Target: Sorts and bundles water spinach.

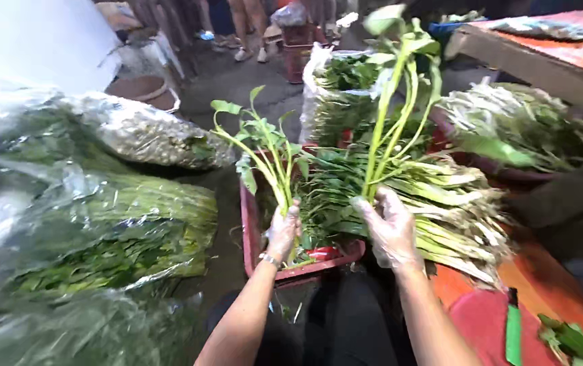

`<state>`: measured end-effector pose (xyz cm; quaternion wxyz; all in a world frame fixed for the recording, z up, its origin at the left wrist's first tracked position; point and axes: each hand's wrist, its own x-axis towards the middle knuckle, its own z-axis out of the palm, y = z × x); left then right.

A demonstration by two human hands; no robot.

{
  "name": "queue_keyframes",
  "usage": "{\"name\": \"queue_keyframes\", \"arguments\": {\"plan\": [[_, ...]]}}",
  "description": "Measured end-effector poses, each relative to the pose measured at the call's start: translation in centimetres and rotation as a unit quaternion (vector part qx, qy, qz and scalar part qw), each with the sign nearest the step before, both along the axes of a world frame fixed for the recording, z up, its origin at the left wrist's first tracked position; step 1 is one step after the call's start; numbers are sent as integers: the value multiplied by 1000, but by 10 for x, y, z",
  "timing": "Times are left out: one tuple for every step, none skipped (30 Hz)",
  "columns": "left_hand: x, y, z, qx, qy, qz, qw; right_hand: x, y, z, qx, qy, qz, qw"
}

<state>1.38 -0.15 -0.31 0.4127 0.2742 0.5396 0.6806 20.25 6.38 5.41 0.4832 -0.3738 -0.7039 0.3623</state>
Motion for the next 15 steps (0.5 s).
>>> {"name": "queue_keyframes", "arguments": {"plan": [[-1, 0, 0, 10, 9, -1, 1000, -19, -7, 1, -19, -5, 40, 999], [-2, -1, 2, 8, 33, 10, 999, -37, -14, 0, -33, -14, 77, 996], [-1, -4, 6, -17, 72, 30, 997, -54, -21, -4, -47, -27, 107, 993], [1, -8, 13, -56, 107, 52, 991, -69, -25, -10, -61, -49, 127, 989], [0, -12, 15, -71, 115, 53, 989, -80, -27, -17, -77, -75, 143, 984], [-2, -12, 13, -62, 125, 50, 989, -89, -28, -23, -87, -96, 157, 979], [-5, -11, 10, -53, 129, 49, 989, -94, -27, -26, -96, -108, 168, 975], [-9, -12, 8, -50, 126, 44, 990, -96, -26, -27, -101, -118, 179, 972], [-12, -13, 6, -55, 119, 34, 991, -97, -26, -28, -97, -131, 188, 969], [-16, -12, 3, -64, 110, 23, 992, -97, -26, -28, -86, -145, 192, 967], [-19, -11, 0, -69, 99, 9, 993, -97, -27, -28, -70, -159, 190, 966], [-21, -8, -1, -70, 94, 2, 993, -98, -28, -28, -50, -169, 182, 967], [-22, -6, -2, -68, 94, 2, 993, -98, -30, -30, -29, -164, 170, 971], [-21, -5, -2, -63, 100, 7, 993, -98, -31, -34, -13, -149, 157, 976], [-19, -4, -2, -57, 108, 15, 992, -98, -32, -39, -7, -129, 147, 981]]}}
